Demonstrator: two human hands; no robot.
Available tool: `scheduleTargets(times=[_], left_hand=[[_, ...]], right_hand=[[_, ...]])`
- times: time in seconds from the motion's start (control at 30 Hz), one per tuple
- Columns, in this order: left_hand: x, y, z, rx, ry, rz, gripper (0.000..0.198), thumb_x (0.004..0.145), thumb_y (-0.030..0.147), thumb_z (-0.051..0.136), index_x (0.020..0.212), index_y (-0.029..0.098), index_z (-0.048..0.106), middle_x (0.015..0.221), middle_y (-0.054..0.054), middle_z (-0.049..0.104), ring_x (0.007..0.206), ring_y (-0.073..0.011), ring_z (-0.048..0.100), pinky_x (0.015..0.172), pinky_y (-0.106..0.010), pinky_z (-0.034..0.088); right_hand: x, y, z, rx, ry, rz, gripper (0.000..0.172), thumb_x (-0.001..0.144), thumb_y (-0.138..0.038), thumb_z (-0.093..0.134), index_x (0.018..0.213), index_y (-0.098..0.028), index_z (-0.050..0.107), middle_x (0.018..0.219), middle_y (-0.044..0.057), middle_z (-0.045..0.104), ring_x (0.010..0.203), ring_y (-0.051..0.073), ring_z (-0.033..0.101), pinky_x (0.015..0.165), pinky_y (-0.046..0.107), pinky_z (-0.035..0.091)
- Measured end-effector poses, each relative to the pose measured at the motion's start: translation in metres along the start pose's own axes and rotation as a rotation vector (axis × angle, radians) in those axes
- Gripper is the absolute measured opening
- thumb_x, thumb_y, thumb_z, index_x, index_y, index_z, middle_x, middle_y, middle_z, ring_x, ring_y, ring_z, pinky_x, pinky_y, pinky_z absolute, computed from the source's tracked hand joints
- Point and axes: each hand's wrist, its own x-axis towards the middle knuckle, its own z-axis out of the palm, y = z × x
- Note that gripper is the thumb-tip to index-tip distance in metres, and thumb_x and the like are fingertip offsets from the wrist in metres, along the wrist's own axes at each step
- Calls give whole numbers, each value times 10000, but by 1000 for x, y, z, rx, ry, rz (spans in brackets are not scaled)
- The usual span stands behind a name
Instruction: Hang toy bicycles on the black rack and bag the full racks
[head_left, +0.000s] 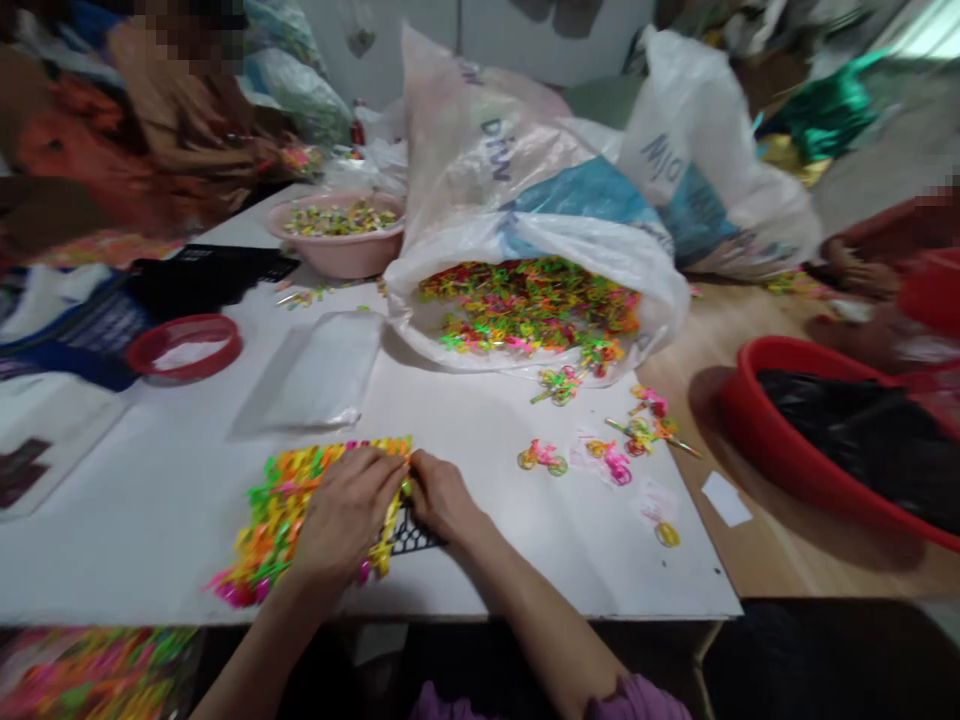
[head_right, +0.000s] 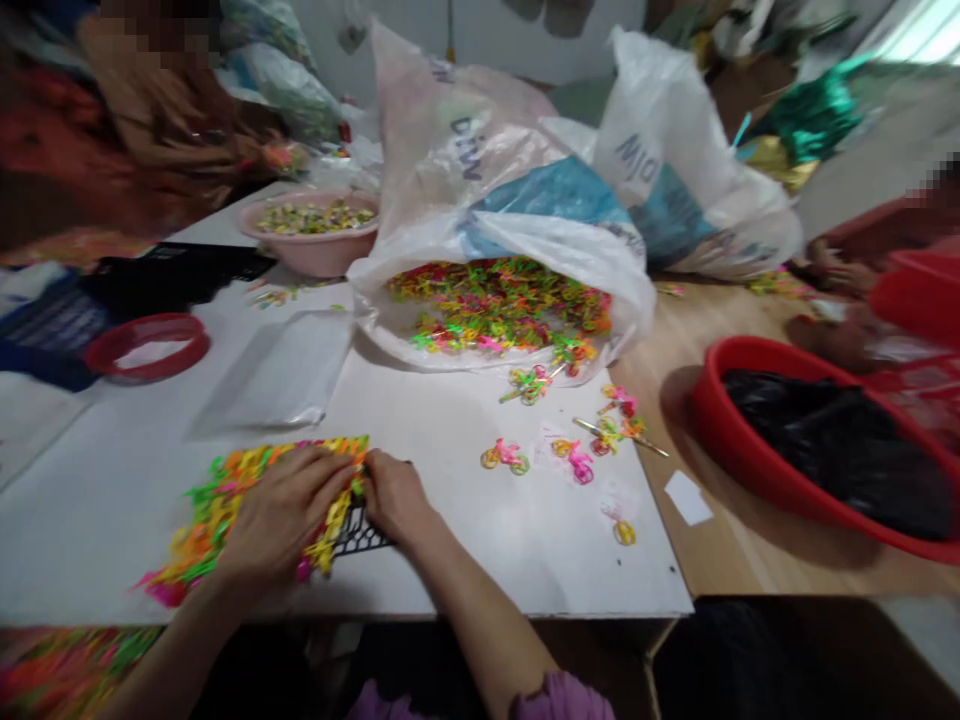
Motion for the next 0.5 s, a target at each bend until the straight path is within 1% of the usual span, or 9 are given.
scheduleTargets(times=[0.1, 0.2, 0.27, 0.33, 0.4, 0.47, 0.5], left_hand=[[-4, -11, 7, 64, -5, 125, 335, 929, 262, 313, 896, 204, 641, 864, -41, 649, 837, -197, 571, 778, -348, 427], [-5, -17, 9, 91, -5, 239, 336, 933, 283, 310, 928, 227, 642, 903, -32, 656, 890, -207, 573, 800, -353, 420], [-5, -18, 8, 91, 41, 298, 342, 935, 283, 302, 944, 226, 639, 920, -33, 659, 907, -201, 576, 813, -335, 421], [-5, -16, 7, 99, 112, 333, 356, 932, 260, 285, 928, 216, 638, 894, -40, 663, 867, -191, 587, 795, -316, 428], [-4, -14, 7, 121, 163, 353, 357, 917, 223, 280, 913, 215, 637, 872, -47, 665, 834, -197, 595, 783, -321, 431], [-4, -13, 8, 136, 202, 391, 345, 894, 191, 292, 894, 222, 636, 854, -46, 664, 823, -205, 597, 781, -331, 429], [-4, -14, 9, 146, 211, 411, 343, 882, 172, 296, 892, 223, 634, 857, -46, 664, 829, -207, 597, 787, -334, 427]], right_hand=[[2, 3, -1, -25, 7, 4, 153, 850, -185, 432, 992, -213, 481, 917, 32, 627, 821, 164, 587, 710, 238, 423], [1, 6, -4, 12, 13, -2, 147, 827, -176, 463, 967, -211, 491, 898, 22, 627, 805, 153, 586, 690, 219, 420], [-3, 6, -5, 41, 16, -2, 137, 817, -179, 476, 949, -209, 497, 881, 16, 625, 778, 146, 582, 664, 210, 416], [-6, 3, -2, 53, 26, 18, 136, 810, -178, 480, 941, -207, 506, 869, 13, 626, 760, 144, 581, 643, 207, 412], [-9, 2, 2, 68, 29, 42, 147, 812, -181, 480, 949, -209, 525, 863, 7, 632, 751, 141, 583, 630, 204, 411], [-11, 5, -4, 96, -3, 52, 172, 809, -190, 499, 971, -215, 552, 847, -7, 638, 733, 130, 584, 617, 195, 414], [-12, 11, -13, 103, -7, 49, 192, 810, -187, 504, 990, -220, 562, 854, -12, 639, 738, 124, 585, 625, 191, 421]])
